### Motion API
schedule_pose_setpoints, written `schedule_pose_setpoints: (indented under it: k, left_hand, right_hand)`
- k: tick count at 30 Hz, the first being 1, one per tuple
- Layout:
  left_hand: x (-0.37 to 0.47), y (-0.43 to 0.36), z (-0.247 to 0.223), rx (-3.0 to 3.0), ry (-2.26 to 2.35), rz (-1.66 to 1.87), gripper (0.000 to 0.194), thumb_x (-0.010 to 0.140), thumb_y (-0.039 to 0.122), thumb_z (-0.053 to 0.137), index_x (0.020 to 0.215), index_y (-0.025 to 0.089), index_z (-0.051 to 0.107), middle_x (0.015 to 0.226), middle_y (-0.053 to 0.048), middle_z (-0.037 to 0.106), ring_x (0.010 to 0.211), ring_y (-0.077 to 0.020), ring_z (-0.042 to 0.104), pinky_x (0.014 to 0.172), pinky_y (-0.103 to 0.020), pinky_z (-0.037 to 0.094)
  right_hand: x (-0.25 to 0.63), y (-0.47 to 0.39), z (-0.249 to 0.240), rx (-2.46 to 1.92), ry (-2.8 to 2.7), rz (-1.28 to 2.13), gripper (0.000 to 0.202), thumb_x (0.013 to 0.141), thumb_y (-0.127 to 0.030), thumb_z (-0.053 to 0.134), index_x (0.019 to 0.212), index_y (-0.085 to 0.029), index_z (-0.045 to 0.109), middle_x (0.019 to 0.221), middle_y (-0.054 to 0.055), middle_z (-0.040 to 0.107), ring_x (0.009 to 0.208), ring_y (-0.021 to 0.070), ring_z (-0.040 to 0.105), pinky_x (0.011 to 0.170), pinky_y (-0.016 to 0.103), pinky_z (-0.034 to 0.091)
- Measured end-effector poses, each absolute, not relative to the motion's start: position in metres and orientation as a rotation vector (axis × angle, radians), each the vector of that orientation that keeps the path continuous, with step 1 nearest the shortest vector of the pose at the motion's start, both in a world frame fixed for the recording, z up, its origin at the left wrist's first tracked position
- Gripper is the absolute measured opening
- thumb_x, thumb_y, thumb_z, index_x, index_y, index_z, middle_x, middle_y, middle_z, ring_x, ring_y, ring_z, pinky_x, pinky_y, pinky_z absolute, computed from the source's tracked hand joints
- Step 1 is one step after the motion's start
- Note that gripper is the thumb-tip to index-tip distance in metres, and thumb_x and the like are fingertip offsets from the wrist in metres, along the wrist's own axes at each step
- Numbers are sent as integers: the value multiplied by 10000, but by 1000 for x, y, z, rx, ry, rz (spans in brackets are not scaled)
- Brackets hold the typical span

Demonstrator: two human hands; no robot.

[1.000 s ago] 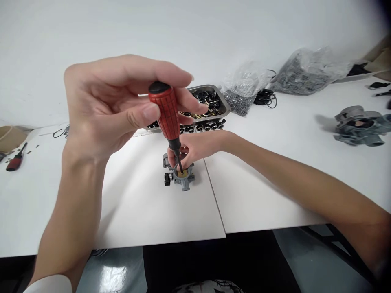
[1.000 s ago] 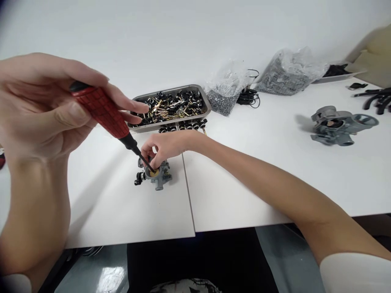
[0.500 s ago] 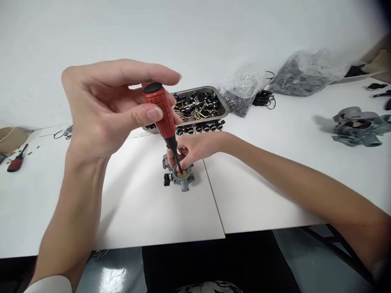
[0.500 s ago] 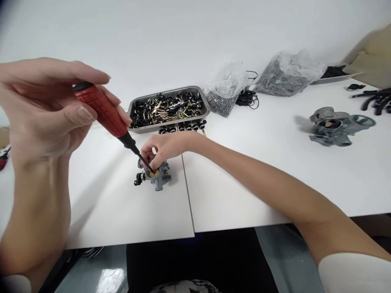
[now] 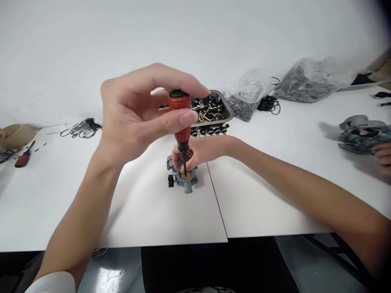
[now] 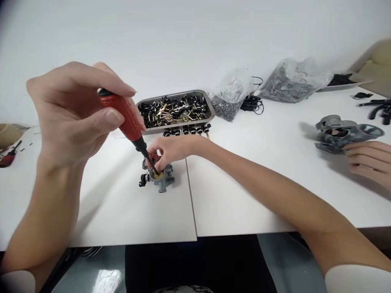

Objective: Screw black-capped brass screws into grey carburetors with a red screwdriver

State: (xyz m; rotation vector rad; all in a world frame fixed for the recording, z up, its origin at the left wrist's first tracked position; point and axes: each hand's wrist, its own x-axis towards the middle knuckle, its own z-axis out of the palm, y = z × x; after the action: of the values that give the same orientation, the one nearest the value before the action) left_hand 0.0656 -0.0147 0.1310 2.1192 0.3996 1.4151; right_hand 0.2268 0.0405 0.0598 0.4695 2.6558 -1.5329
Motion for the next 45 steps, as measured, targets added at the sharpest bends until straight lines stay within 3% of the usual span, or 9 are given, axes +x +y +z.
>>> schedule_pose_setpoints:
  k: [3, 7, 10, 17, 21, 28, 33, 38, 45]
  left_hand:
    - [66, -13, 129, 2103, 367, 1478, 220, 695, 279, 840, 885, 198, 765, 766, -32, 631, 585, -174, 642, 494, -353, 596]
    - [64, -10, 126, 2117, 347, 1475, 369, 668, 320, 865, 969, 148, 738, 672, -18, 634, 579, -175, 656, 469, -290, 566]
    - [63, -9, 125, 2020, 357, 1460, 321, 699, 307, 845, 945, 153, 708, 646, 7, 614, 595, -185, 678, 495, -286, 581]
    - [54, -1, 123, 2043, 201, 1269, 277, 801, 222, 739, 1067, 151, 716, 845, -60, 732, 689, -270, 721, 590, -439, 641]
    - [52, -8, 129, 2084, 320, 1206, 310, 854, 261, 680, 1155, 188, 694, 927, -63, 741, 862, -316, 731, 709, -504, 639]
    - [51, -27, 142, 2152, 490, 1215, 289, 788, 190, 738, 1076, 204, 720, 991, -69, 695, 835, -221, 711, 687, -368, 635]
    - [55, -22, 137, 2251, 526, 1289, 225, 779, 326, 766, 977, 232, 717, 884, -28, 650, 731, -136, 659, 601, -268, 586]
    - [59, -22, 135, 2145, 499, 1316, 182, 742, 268, 803, 898, 211, 731, 841, -27, 654, 686, -116, 646, 575, -229, 570]
    - [57, -26, 136, 1959, 499, 1279, 311, 730, 149, 791, 1029, 228, 751, 831, -18, 639, 662, -159, 685, 580, -279, 626]
  right_hand:
    - [227, 40, 60, 488, 2651, -1521, 149, 795, -230, 672, 919, -149, 675, 877, 16, 669, 708, 97, 515, 682, 244, 364]
    - [227, 41, 60, 494, 2649, -1518, 151, 789, -219, 677, 921, -145, 669, 848, 14, 645, 716, 98, 509, 664, 240, 357]
    - [227, 41, 60, 492, 2649, -1517, 156, 791, -223, 681, 926, -148, 669, 815, 1, 616, 690, 89, 471, 642, 235, 345]
    - [227, 40, 62, 510, 2672, -1475, 179, 791, -246, 694, 938, -147, 671, 896, 20, 630, 739, 101, 499, 647, 232, 358]
    - [226, 40, 64, 460, 2659, -1512, 179, 792, -225, 686, 947, -138, 670, 956, 36, 648, 789, 113, 524, 692, 235, 393]
    - [227, 38, 66, 499, 2596, -1553, 186, 803, -249, 674, 969, -168, 650, 960, 24, 622, 812, 123, 542, 724, 245, 427]
    - [227, 36, 66, 563, 2544, -1598, 202, 818, -322, 679, 952, -173, 644, 951, 28, 624, 805, 127, 541, 712, 255, 424]
    - [226, 36, 66, 556, 2550, -1605, 223, 804, -324, 689, 946, -157, 649, 915, 30, 609, 773, 121, 521, 704, 255, 415]
    - [226, 37, 65, 519, 2584, -1587, 189, 815, -275, 680, 960, -157, 654, 959, 28, 585, 809, 114, 513, 730, 239, 422]
